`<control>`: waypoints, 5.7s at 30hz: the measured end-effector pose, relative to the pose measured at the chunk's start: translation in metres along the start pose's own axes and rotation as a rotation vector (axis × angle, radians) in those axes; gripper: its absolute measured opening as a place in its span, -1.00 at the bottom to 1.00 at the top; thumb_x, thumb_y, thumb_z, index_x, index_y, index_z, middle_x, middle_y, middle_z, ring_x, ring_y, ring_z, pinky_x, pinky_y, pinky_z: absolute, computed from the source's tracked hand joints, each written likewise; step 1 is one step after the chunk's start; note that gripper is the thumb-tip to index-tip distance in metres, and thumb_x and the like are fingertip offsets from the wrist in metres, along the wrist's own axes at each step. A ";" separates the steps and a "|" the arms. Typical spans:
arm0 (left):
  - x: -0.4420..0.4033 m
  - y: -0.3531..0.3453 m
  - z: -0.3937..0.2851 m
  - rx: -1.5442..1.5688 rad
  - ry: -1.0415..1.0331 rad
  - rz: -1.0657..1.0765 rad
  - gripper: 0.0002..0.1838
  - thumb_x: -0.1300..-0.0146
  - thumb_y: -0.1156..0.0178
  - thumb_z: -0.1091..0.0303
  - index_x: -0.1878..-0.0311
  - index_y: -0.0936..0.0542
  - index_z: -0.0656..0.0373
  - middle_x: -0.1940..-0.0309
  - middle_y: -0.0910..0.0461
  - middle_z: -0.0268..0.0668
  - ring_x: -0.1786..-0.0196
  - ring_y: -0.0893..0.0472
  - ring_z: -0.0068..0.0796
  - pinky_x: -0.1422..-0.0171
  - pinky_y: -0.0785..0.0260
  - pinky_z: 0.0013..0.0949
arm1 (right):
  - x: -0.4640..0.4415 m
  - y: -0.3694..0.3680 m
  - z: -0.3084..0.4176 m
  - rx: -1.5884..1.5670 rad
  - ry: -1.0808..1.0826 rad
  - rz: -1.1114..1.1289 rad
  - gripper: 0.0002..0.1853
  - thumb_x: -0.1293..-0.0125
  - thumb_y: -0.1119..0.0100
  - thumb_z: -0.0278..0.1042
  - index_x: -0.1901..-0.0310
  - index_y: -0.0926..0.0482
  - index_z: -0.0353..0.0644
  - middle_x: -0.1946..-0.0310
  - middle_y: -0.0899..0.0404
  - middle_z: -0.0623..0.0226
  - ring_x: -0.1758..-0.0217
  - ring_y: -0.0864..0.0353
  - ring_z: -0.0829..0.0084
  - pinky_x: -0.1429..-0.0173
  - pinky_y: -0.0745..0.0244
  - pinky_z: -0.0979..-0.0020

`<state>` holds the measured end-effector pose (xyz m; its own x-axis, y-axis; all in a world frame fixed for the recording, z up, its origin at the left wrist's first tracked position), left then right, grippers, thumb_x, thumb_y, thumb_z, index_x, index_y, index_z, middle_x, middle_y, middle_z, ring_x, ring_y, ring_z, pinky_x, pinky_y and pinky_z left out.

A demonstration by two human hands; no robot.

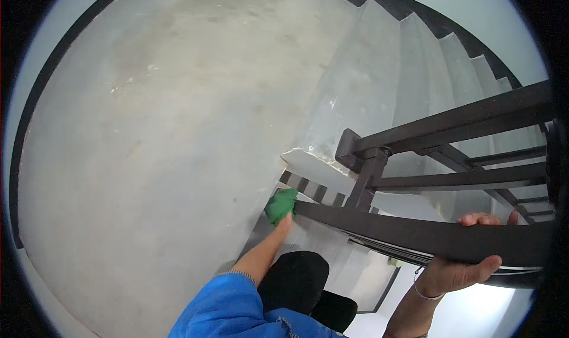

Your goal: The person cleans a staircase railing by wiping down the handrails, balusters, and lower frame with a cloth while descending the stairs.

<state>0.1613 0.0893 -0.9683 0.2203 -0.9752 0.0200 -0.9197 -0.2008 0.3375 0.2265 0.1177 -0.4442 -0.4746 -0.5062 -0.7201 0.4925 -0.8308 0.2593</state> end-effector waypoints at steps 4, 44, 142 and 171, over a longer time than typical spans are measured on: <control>-0.017 -0.003 -0.010 0.115 0.407 0.451 -0.66 -0.25 0.08 0.25 0.00 -0.44 0.25 0.03 -0.45 -0.05 -0.09 -0.38 -0.07 -0.22 -0.14 -0.12 | -0.001 0.001 -0.001 0.010 0.024 0.021 -0.05 -0.14 0.27 0.42 -0.22 0.05 -0.41 0.40 -0.31 0.27 0.40 -0.43 0.47 0.26 -0.40 0.48; -0.027 0.112 -0.369 0.097 -0.622 0.242 -0.55 0.21 -0.36 0.32 0.24 -0.41 0.25 0.50 -0.46 -0.23 0.47 -0.47 -0.18 0.38 -0.33 -0.28 | -0.017 0.033 -0.012 -0.184 -0.190 0.599 -0.35 -0.07 -0.26 -0.04 -0.04 -0.23 -0.31 0.19 -0.44 -0.01 0.16 -0.50 0.11 0.06 -0.40 0.24; 0.274 0.231 -0.236 0.425 0.802 0.384 -0.53 -0.26 -0.03 0.48 -0.25 -0.25 0.18 -0.03 -0.47 -0.21 -0.06 -0.47 -0.44 -0.11 -0.32 -0.39 | 0.361 -0.063 -0.342 -0.128 -1.469 0.551 -0.67 -0.19 -0.08 -0.19 0.06 -0.44 -0.16 0.19 -0.50 0.29 0.26 -0.51 0.34 0.16 -0.51 0.25; 0.253 0.234 -0.262 0.355 0.711 0.464 -0.55 -0.30 -0.03 0.28 -0.23 -0.30 0.20 -0.02 -0.46 -0.11 -0.04 -0.45 -0.31 -0.07 -0.31 -0.32 | 0.383 -0.091 -0.302 0.819 0.413 1.446 -0.66 -0.24 0.11 -0.36 -0.06 -0.34 -0.17 0.28 -0.42 0.14 0.40 -0.61 0.34 0.45 -0.55 0.41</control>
<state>0.0873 -0.1805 -0.6376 -0.1561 -0.7019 0.6950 -0.9857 0.0653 -0.1555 0.2200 0.0692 -0.9379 0.2575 -0.9159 0.3078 -0.2172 0.2555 0.9421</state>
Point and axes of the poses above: each hand's wrist, its own x-axis away from the middle knuckle, its own y-axis out of the back of the hand, z = x × y, the point moved 3 cm from there along -x, towards the middle knuckle
